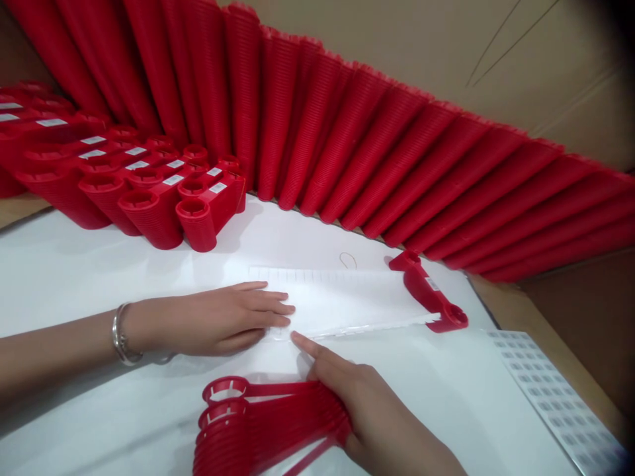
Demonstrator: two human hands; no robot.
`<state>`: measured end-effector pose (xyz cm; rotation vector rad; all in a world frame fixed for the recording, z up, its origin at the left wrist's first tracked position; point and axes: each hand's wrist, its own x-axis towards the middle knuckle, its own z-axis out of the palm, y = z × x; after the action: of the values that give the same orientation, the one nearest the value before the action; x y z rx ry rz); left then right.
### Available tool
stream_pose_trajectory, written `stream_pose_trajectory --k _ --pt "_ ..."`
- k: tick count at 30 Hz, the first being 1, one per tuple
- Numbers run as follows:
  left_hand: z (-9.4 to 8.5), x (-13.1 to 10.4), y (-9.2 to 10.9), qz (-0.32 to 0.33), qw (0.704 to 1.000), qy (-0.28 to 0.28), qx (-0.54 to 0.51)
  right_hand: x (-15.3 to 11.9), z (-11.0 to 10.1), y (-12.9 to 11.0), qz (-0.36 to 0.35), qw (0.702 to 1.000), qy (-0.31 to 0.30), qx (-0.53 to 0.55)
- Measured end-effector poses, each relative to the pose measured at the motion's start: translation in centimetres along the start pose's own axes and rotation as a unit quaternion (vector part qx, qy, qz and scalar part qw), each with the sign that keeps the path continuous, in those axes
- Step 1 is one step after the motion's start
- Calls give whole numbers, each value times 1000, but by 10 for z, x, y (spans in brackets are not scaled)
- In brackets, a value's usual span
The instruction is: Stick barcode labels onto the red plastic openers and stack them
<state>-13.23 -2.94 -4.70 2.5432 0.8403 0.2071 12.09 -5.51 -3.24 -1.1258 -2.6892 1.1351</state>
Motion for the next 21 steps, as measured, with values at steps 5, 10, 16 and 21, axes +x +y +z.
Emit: stream_pose_trajectory --k 5,10,16,21 --pt "-2 1 7 3 1000 22 -22 0 -1 -1 5 1000 -13 -4" --pt "-4 3 9 1 1000 5 -25 0 0 1 -3 1000 -10 -2" --pt "-1 3 5 -15 999 8 -27 0 0 0 9 1000 -5 8" --pt "0 1 4 -21 1000 12 -18 0 -1 -1 13 1000 -8 4"
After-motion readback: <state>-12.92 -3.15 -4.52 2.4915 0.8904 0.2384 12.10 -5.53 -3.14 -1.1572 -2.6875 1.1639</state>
